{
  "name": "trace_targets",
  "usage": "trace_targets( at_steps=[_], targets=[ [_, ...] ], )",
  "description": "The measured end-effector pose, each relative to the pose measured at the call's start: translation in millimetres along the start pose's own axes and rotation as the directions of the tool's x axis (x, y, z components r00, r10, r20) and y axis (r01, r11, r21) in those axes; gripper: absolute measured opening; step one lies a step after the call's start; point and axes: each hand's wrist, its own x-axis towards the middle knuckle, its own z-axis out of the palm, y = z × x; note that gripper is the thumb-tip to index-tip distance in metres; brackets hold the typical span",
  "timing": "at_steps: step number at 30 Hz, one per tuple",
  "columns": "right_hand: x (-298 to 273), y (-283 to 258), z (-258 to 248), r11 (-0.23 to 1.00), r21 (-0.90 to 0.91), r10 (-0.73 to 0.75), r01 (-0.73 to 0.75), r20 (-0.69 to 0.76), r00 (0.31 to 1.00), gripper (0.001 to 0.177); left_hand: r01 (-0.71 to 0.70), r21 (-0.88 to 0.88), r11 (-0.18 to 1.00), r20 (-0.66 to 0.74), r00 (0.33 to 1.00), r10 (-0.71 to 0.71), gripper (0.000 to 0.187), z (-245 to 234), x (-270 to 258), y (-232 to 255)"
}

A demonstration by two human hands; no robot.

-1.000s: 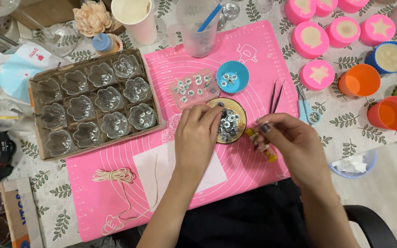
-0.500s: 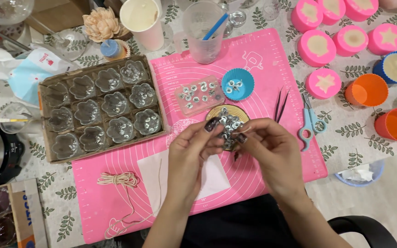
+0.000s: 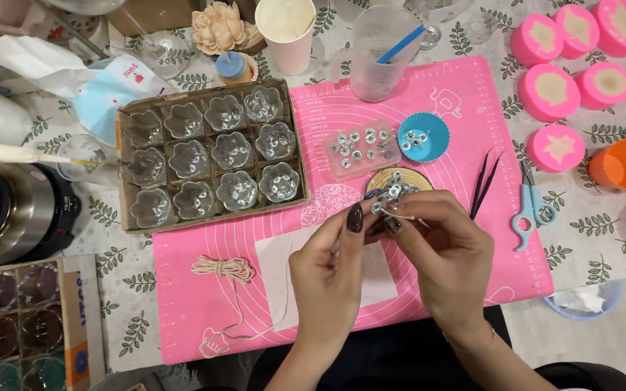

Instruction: The person prepares candle wicks by threading strings through metal base tabs, applying glue to the tabs with a glue stick, and cutting the wicks to length using scissors.

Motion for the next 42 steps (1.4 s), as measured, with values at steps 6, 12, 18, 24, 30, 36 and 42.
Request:
trace_targets(
  at_steps=[6,12,18,24,30,36,42],
  targets=[
    [1.2,-1.5,7.0,0.997,-0.075,0.008,-0.006,0.03,1.0,0.015,-0.187,0.368,0.911,-0.004,0.979,0.202,0.033,-10.2,-7.1,2.0],
    [0.4,-0.8,10.2,0.998,-0.055,0.027,-0.025,0.027,0.999,0.015,-0.325,0.452,0.83,0.009,0.933,0.361,0.028,-12.6,-10.2,-2.4],
    [1.9,-1.3,9.5,0.977,-0.213,0.015,0.001,0.073,0.997,0.016,-0.37,0.548,0.75,0.008,0.899,0.438,0.025,-16.6,-8.8,-8.2],
    [3.9,4.7,10.5,0.992,-0.107,0.075,-0.061,0.135,0.988,0.031,-0.369,0.53,0.763,0.004,0.901,0.433,0.026,-20.9,-8.3,-9.4],
    [-0.9,5.6,9.9,0.985,-0.159,0.087,-0.07,0.104,0.991,0.021,-0.185,0.502,0.845,-0.083,0.962,0.26,0.028,-22.2,-9.8,-10.9],
    [2.5,6.5,9.4,0.965,-0.263,0.016,0.013,0.109,0.994,0.018,-0.375,0.551,0.746,0.033,0.903,0.429,0.027,-18.9,-11.6,-12.0],
    [6.4,8.4,1.2,0.976,0.049,0.201,-0.211,0.151,0.968,0.019,-0.24,0.392,0.888,-0.002,0.965,0.261,0.028,-25.9,-10.8,-14.2]
  ],
)
